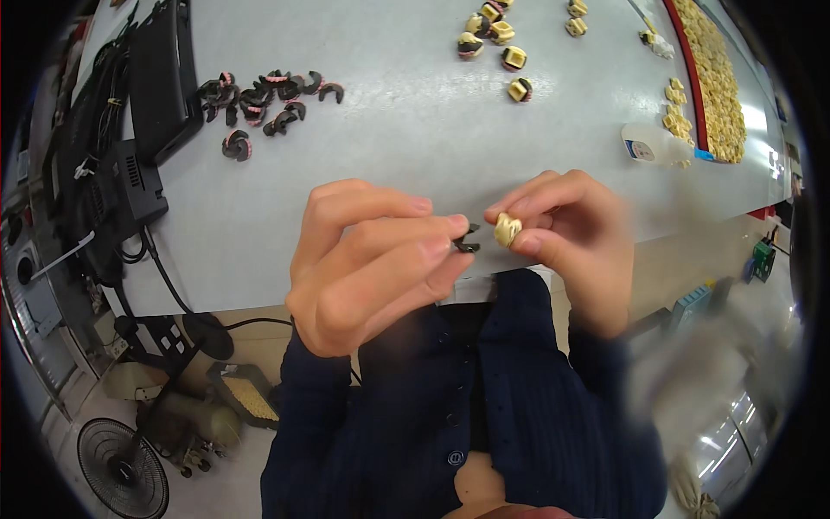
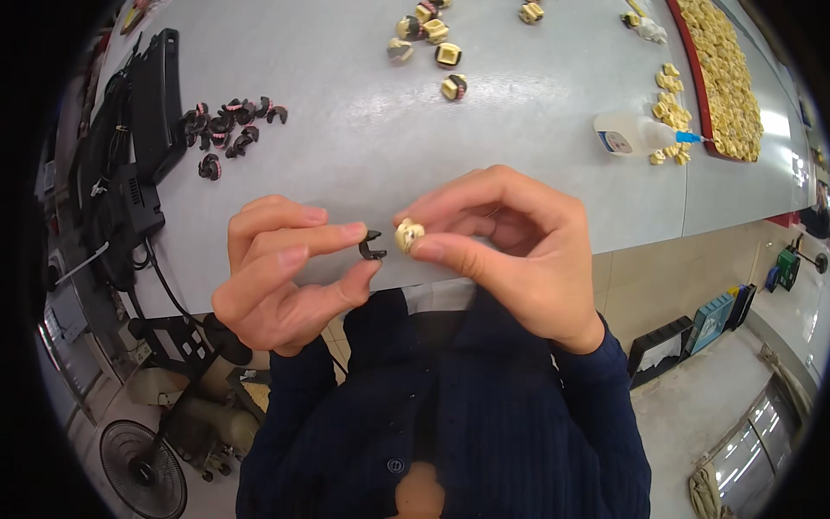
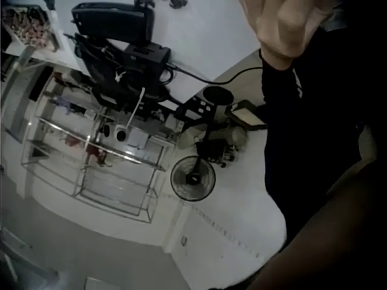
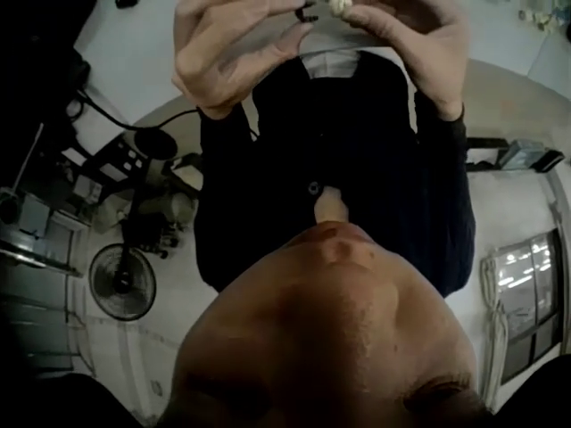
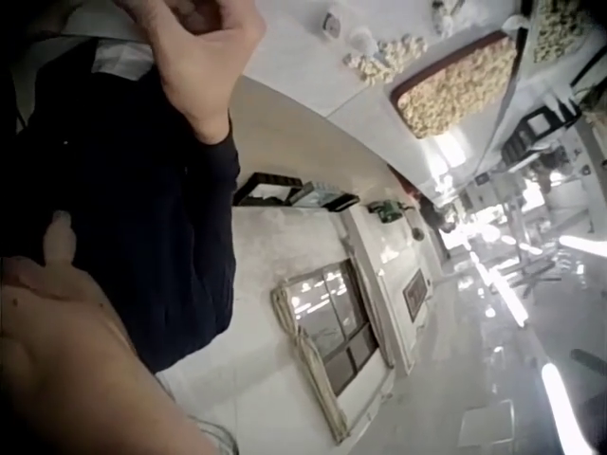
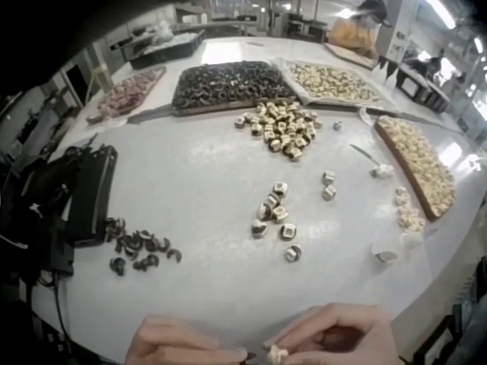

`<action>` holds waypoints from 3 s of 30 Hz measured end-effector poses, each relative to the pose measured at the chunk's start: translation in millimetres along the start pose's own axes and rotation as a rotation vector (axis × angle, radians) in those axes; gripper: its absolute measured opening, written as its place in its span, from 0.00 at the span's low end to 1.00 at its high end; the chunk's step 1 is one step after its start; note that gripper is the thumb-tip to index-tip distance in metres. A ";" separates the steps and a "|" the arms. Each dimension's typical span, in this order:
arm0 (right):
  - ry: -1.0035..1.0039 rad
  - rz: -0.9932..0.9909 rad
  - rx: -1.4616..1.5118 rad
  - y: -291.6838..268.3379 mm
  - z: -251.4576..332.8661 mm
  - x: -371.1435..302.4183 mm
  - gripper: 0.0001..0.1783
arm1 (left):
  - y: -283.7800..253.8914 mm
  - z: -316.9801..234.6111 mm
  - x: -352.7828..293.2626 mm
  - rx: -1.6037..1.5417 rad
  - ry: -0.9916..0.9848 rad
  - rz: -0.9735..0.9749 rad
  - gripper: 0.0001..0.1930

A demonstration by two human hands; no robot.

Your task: Applying glue to small black plastic components and attaching them to gold-colored plastic parts on a workbench.

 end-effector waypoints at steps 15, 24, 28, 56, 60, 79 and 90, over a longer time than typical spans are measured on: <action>0.155 0.162 0.309 15.3 -15.7 10.0 0.12 | 2.0 1.1 -1.9 -0.091 0.010 0.019 0.37; 0.067 0.019 0.005 4.7 -1.2 10.2 0.19 | -15.2 6.3 -6.3 0.036 -0.099 -0.142 0.24; -0.086 -0.240 -0.433 -34.1 19.6 6.1 0.12 | -58.6 30.0 -23.3 0.442 -0.388 -0.250 0.14; -0.234 -0.447 -0.756 -51.7 30.7 10.0 0.05 | -80.7 66.9 -42.9 0.374 -0.706 -0.219 0.14; -0.216 -0.438 -0.822 -48.9 33.7 14.0 0.08 | -78.5 66.1 -40.1 0.338 -0.703 -0.242 0.13; -0.423 -0.366 -0.926 -37.4 37.8 16.3 0.19 | -74.8 66.1 -51.8 0.404 -0.671 -0.219 0.10; -0.545 -0.413 -1.045 -32.5 47.3 9.8 0.23 | 10.8 9.4 -0.6 0.098 -0.371 0.156 0.16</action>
Point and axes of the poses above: each hand's wrist, its own x-axis towards the middle knuckle, its own y-axis out of the palm, z = x × y, the point moved 8 cm from there along x, towards the middle knuckle, and after that the axes turned 11 degrees about z, right-handed, at the moved point
